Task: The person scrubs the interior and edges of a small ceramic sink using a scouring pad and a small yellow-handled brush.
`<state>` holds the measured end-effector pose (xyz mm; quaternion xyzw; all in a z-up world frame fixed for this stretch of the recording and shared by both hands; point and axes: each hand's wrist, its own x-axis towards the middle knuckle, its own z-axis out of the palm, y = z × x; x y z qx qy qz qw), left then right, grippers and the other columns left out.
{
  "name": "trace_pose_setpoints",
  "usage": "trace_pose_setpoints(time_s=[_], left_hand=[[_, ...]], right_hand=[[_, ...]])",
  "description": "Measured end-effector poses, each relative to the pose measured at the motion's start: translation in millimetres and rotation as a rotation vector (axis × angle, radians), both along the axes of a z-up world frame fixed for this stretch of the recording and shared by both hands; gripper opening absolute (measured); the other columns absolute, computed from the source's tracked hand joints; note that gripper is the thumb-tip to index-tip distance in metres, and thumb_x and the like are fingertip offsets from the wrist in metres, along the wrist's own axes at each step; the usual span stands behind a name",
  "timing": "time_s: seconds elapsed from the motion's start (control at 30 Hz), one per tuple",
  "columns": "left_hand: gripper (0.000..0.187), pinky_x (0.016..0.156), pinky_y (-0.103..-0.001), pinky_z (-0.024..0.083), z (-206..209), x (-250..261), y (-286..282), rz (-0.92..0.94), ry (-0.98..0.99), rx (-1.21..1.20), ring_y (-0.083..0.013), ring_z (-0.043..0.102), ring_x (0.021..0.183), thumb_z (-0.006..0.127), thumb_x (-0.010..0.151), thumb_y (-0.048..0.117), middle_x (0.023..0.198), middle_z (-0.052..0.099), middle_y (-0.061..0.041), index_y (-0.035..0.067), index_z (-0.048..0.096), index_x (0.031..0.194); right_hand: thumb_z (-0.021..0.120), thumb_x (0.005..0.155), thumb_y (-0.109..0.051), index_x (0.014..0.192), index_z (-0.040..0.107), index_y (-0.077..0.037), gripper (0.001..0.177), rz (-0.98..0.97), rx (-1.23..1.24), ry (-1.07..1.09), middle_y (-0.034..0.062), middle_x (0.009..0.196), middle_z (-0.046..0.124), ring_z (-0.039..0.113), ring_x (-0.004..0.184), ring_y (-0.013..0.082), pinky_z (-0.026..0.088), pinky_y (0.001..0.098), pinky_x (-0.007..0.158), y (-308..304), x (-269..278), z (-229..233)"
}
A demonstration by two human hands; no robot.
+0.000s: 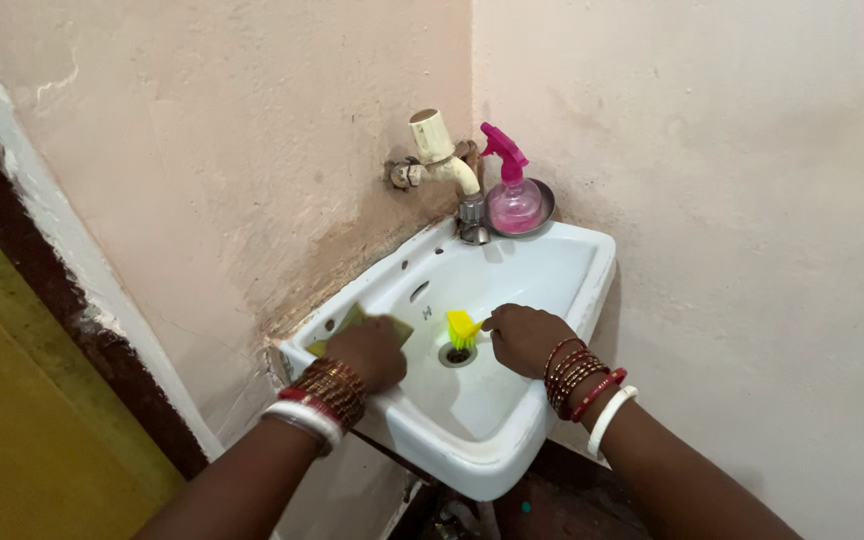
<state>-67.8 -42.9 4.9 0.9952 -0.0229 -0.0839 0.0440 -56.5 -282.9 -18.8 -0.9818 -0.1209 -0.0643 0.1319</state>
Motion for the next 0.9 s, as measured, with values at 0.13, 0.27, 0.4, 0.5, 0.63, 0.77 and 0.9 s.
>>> trace_pose_setpoints(time_s=[0.13, 0.27, 0.4, 0.5, 0.63, 0.77, 0.9], left_hand=[[0.045, 0.097, -0.043, 0.055, 16, -46, 7, -0.143, 0.004, 0.150, -0.0292, 0.072, 0.108, 0.047, 0.094, 0.026, 0.126, 0.076, -0.017, 0.008, 0.065, 0.131], [0.046, 0.098, -0.047, 0.054, -12, -25, 10, -0.138, -0.075, 0.145, -0.0305, 0.069, 0.113, 0.047, 0.096, 0.026, 0.133, 0.068, -0.018, 0.006, 0.058, 0.136], [0.057, 0.100, -0.052, 0.047, -35, 41, 16, -0.106, -0.215, -0.101, -0.0344, 0.059, 0.121, 0.048, 0.090, 0.018, 0.146, 0.049, -0.019, 0.005, 0.040, 0.145], [0.056, 0.101, -0.049, 0.049, -35, 43, 17, -0.160, -0.274, -0.085, -0.0344, 0.061, 0.119, 0.052, 0.093, 0.031, 0.143, 0.054, -0.018, 0.007, 0.043, 0.143], [0.057, 0.094, -0.045, 0.057, -7, -2, 9, -0.025, -0.055, 0.038, -0.0291, 0.072, 0.107, 0.050, 0.097, 0.036, 0.129, 0.066, -0.016, 0.006, 0.046, 0.145], [0.035, 0.085, -0.046, 0.057, 8, -48, 9, -0.180, -0.192, 0.176, -0.0314, 0.073, 0.097, 0.052, 0.091, 0.030, 0.103, 0.076, -0.013, 0.014, 0.074, 0.112], [0.030, 0.081, -0.048, 0.056, 7, -78, -14, -0.218, -0.259, 0.170, -0.0322, 0.072, 0.091, 0.053, 0.088, 0.026, 0.099, 0.075, -0.012, 0.017, 0.080, 0.096]], right_hand=[[0.052, 0.094, -0.023, 0.118, 0.072, -0.020, 0.031, 0.011, -0.010, -0.017, 0.0085, 0.115, 0.073, 0.071, 0.101, 0.0301, 0.055, 0.0445, 0.095, 2, 2, -3], [0.053, 0.093, -0.021, 0.117, 0.072, -0.019, 0.031, 0.019, -0.001, -0.001, 0.0095, 0.113, 0.073, 0.071, 0.102, 0.0301, 0.055, 0.0446, 0.094, 0, 5, -6], [0.054, 0.093, -0.022, 0.116, 0.073, -0.018, 0.030, 0.005, 0.007, 0.000, 0.0096, 0.113, 0.074, 0.071, 0.101, 0.0301, 0.055, 0.0444, 0.095, 0, 5, -4], [0.054, 0.094, -0.023, 0.118, 0.073, -0.021, 0.031, -0.005, 0.002, 0.001, 0.0093, 0.114, 0.073, 0.071, 0.101, 0.0302, 0.055, 0.0444, 0.096, 0, 3, -1], [0.054, 0.093, -0.022, 0.119, 0.075, -0.022, 0.032, -0.009, -0.018, -0.006, 0.0092, 0.114, 0.074, 0.071, 0.102, 0.0297, 0.055, 0.0441, 0.096, -1, 2, 0], [0.056, 0.091, -0.022, 0.121, 0.074, -0.024, 0.035, 0.033, -0.042, -0.031, 0.0111, 0.115, 0.073, 0.071, 0.103, 0.0312, 0.055, 0.0453, 0.096, 0, 2, -1], [0.055, 0.091, -0.023, 0.120, 0.075, -0.024, 0.034, 0.031, -0.034, -0.067, 0.0107, 0.115, 0.073, 0.070, 0.103, 0.0317, 0.055, 0.0462, 0.095, 0, 3, -4]])
